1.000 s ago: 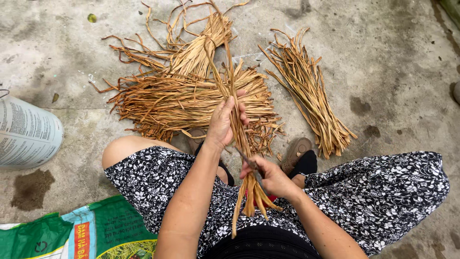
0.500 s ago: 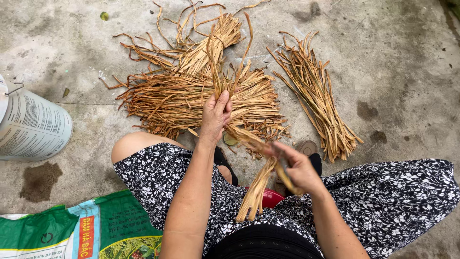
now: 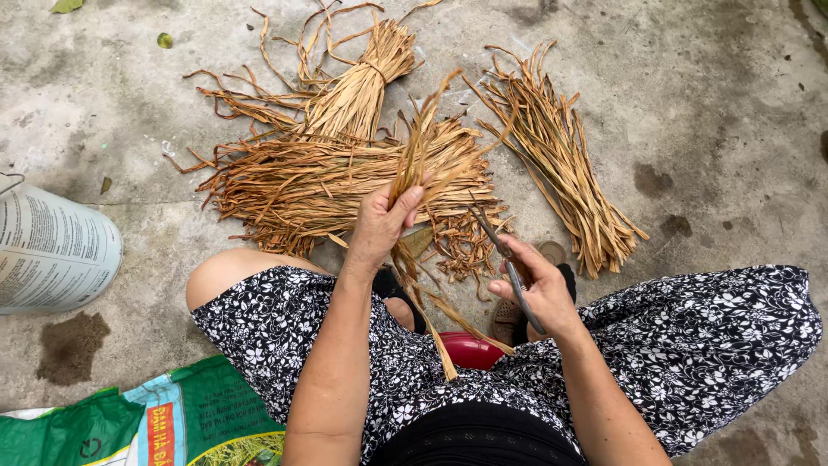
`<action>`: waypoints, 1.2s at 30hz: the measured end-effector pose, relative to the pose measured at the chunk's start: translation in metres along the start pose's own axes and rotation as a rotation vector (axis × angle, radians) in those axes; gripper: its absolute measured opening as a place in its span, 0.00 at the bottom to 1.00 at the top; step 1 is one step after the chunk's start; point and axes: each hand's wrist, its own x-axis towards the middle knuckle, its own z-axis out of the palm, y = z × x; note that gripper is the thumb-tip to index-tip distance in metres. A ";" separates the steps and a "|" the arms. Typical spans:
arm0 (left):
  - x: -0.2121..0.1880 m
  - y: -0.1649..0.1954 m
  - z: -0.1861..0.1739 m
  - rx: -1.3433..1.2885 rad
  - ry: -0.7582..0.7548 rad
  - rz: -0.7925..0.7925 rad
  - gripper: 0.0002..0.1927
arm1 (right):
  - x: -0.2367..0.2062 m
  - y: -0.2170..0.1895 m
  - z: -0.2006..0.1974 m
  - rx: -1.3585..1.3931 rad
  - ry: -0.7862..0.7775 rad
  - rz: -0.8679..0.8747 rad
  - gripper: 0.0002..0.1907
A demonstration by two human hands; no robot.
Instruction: The person sits on a low red stool on a concrete surface and trims dried leaf strips with scissors. They pick up handfuls of dried leaves from a pile, cut off sections with the scissors, and place the trimmed pieces onto a separate pile beside them.
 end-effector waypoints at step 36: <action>-0.006 -0.011 0.009 0.119 -0.061 -0.030 0.15 | -0.006 -0.017 0.013 0.235 -0.023 0.351 0.29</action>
